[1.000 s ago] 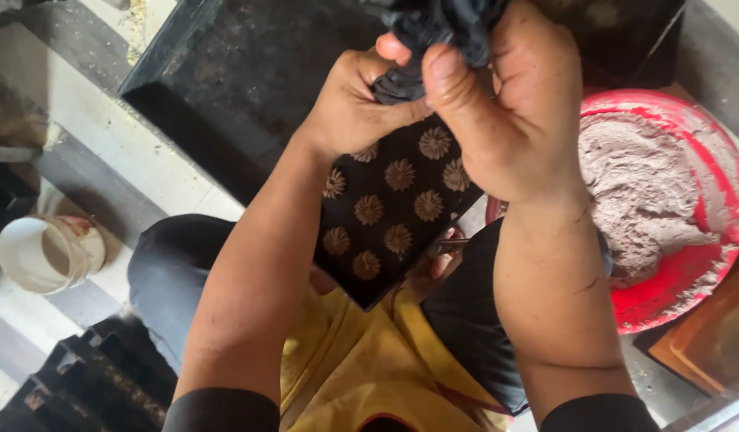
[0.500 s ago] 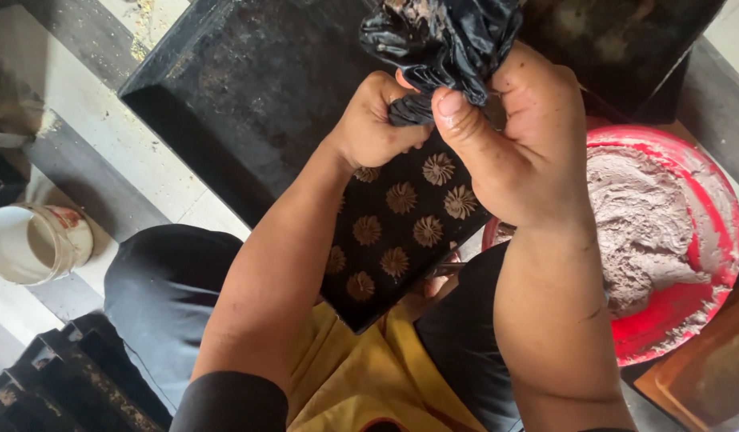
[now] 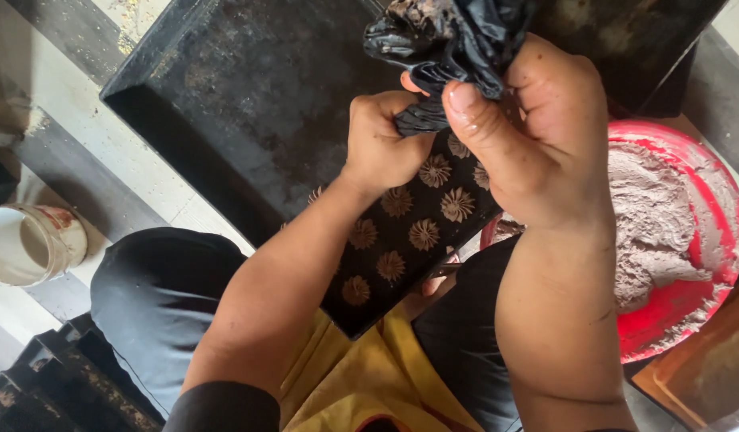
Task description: The person is piping dough into small flower shapes onto a baking tray and refilling the piping bag with chocolate-colored dough.
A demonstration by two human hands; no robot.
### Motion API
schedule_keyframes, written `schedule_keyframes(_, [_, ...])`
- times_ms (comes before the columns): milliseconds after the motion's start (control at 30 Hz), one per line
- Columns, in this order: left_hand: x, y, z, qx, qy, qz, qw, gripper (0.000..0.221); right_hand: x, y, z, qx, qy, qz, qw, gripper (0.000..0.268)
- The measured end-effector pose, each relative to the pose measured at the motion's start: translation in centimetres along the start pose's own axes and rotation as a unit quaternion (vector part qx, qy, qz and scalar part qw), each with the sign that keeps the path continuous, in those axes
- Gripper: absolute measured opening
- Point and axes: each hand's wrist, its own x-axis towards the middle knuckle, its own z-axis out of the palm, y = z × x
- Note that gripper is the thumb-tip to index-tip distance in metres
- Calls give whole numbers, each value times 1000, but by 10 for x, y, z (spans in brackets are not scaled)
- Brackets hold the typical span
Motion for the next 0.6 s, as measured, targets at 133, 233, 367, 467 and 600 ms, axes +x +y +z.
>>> schedule_keyframes(133, [-3,4,5,8,78,-11,997,20,-1,3,0,6,10,4,1000,31])
schedule_keyframes(233, [7,8,-3,-20,31,-36,999,22,-7,-2,-2,-27,24,-47,998,31])
schedule_keyframes(367, [29,6,-12,-179,-107,75,975,11,-11,-4,-2,-6,55,-87,995,31])
schedule_keyframes(467, [43,0,-9,-191,-167,59,965,12,-10,-1,-3,25,68,-107,992,31])
schedule_keyframes(600, [52,-12,5,-187,-197,34,962,14,-10,4,-7,17,84,-123,989,31])
